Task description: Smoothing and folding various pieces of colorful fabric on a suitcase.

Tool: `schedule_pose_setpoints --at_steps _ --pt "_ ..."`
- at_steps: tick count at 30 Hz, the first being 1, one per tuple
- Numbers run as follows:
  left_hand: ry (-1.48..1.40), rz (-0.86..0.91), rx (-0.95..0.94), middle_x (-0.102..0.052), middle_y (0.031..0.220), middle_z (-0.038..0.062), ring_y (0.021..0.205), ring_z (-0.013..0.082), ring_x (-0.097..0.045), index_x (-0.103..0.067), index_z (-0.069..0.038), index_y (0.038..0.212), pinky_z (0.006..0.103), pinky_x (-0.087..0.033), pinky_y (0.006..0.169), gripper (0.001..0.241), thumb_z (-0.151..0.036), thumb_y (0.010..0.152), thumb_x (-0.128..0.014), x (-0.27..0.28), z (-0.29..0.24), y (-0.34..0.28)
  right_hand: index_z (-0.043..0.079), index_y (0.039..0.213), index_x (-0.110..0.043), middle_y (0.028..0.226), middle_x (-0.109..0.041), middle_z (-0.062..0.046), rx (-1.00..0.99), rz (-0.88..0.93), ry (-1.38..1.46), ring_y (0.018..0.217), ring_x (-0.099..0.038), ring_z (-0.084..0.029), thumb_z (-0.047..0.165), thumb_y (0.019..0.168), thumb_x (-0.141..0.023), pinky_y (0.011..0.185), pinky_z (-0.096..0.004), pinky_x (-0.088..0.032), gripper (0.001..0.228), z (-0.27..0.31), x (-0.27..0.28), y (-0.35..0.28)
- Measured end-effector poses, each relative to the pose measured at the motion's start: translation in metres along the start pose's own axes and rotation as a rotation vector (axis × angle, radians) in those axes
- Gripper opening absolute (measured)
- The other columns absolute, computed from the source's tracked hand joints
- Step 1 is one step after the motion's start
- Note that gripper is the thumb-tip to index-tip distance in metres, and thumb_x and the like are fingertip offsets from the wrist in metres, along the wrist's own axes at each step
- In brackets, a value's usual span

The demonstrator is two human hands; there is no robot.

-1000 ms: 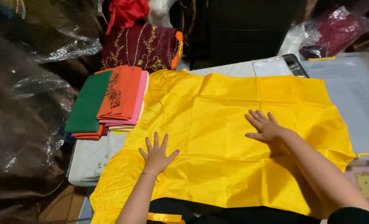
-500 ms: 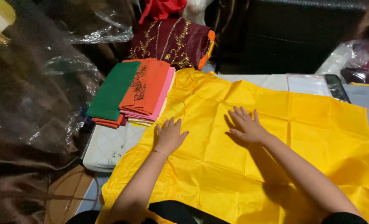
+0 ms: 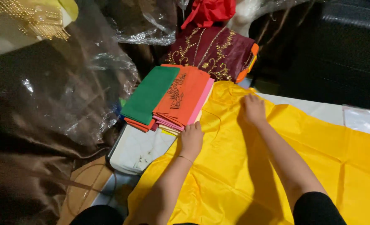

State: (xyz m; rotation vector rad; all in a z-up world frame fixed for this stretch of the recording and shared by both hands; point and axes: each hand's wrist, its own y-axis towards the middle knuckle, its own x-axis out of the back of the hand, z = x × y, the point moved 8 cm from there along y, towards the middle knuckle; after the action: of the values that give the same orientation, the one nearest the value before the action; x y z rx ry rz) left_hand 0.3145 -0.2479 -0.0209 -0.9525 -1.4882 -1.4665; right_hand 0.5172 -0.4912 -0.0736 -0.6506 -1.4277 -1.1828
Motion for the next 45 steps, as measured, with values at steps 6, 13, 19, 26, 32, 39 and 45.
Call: schedule_pose_setpoints --at_steps 6,13,19,26,32,39,45 --pt "-0.167 0.052 0.057 -0.067 0.087 0.007 0.090 0.0287 -0.066 -0.066 -0.012 0.098 0.0418 -0.055 0.075 0.025 -0.032 0.085 -0.075 -0.003 0.007 0.005 0.008 0.135 -0.059 0.145 -0.055 -0.021 -0.394 0.158 0.044 0.134 -0.052 -0.045 0.068 0.100 -0.043 0.107 -0.068 -0.039 0.071 -0.101 -0.034 0.020" --pt "-0.587 0.115 0.027 -0.067 0.087 0.012 0.093 0.0355 -0.066 -0.067 -0.009 0.102 0.0469 -0.053 0.081 0.022 -0.027 0.091 -0.070 0.021 0.013 0.008 0.006 0.125 -0.064 0.133 -0.058 -0.022 -0.435 0.247 0.135 0.131 -0.049 -0.045 0.065 0.100 -0.056 0.107 -0.064 -0.037 0.065 -0.087 0.000 0.013" --pt "-1.055 0.221 -0.171 -0.067 0.114 0.029 0.110 0.0493 -0.065 -0.058 -0.003 0.134 0.0541 -0.055 0.091 0.042 -0.011 0.093 -0.064 0.131 -0.016 -0.003 0.012 0.122 -0.064 0.142 -0.053 -0.019 -0.427 0.289 0.149 0.138 -0.042 -0.043 0.061 0.099 -0.058 0.113 -0.061 -0.031 0.054 -0.103 -0.026 0.010" --pt "-1.042 0.516 -0.186 -0.071 0.113 0.024 0.111 0.0444 -0.066 -0.043 -0.006 0.144 0.0577 -0.051 0.095 0.049 -0.030 0.102 -0.053 0.071 -0.014 -0.008 0.017 0.117 -0.054 0.121 -0.070 -0.021 -0.354 0.225 0.290 0.124 -0.061 -0.045 0.053 0.102 -0.055 0.108 -0.067 -0.030 0.039 -0.111 0.006 0.007" --pt "-1.171 0.659 0.249 -0.046 0.151 0.032 0.146 0.0395 -0.040 -0.041 0.008 0.148 0.0501 -0.028 0.123 0.080 -0.060 0.109 -0.029 0.041 0.002 -0.003 0.012 0.108 -0.066 0.086 -0.065 -0.008 -0.069 0.034 0.799 0.093 -0.058 -0.022 0.024 0.109 -0.063 0.095 -0.043 -0.045 0.012 -0.029 0.155 -0.011" --pt "-1.626 0.512 0.456 -0.035 0.161 0.026 0.150 0.0418 -0.031 -0.041 -0.005 0.156 0.0540 -0.027 0.123 0.081 -0.065 0.103 -0.047 0.013 -0.001 0.010 0.016 0.140 -0.061 0.085 -0.063 0.003 0.059 0.229 1.108 0.077 -0.055 -0.005 0.016 0.107 -0.058 0.075 -0.025 -0.047 0.033 0.027 0.220 -0.032" --pt "-1.945 0.688 0.349 -0.009 0.167 0.028 0.151 0.0455 -0.015 -0.019 -0.002 0.162 0.0528 -0.018 0.122 0.088 -0.051 0.100 -0.059 0.116 -0.038 -0.016 0.015 0.131 -0.069 0.076 -0.070 -0.003 0.050 0.429 1.192 0.062 -0.061 -0.011 0.018 0.097 -0.069 0.054 -0.029 -0.054 0.034 0.105 0.297 -0.067"
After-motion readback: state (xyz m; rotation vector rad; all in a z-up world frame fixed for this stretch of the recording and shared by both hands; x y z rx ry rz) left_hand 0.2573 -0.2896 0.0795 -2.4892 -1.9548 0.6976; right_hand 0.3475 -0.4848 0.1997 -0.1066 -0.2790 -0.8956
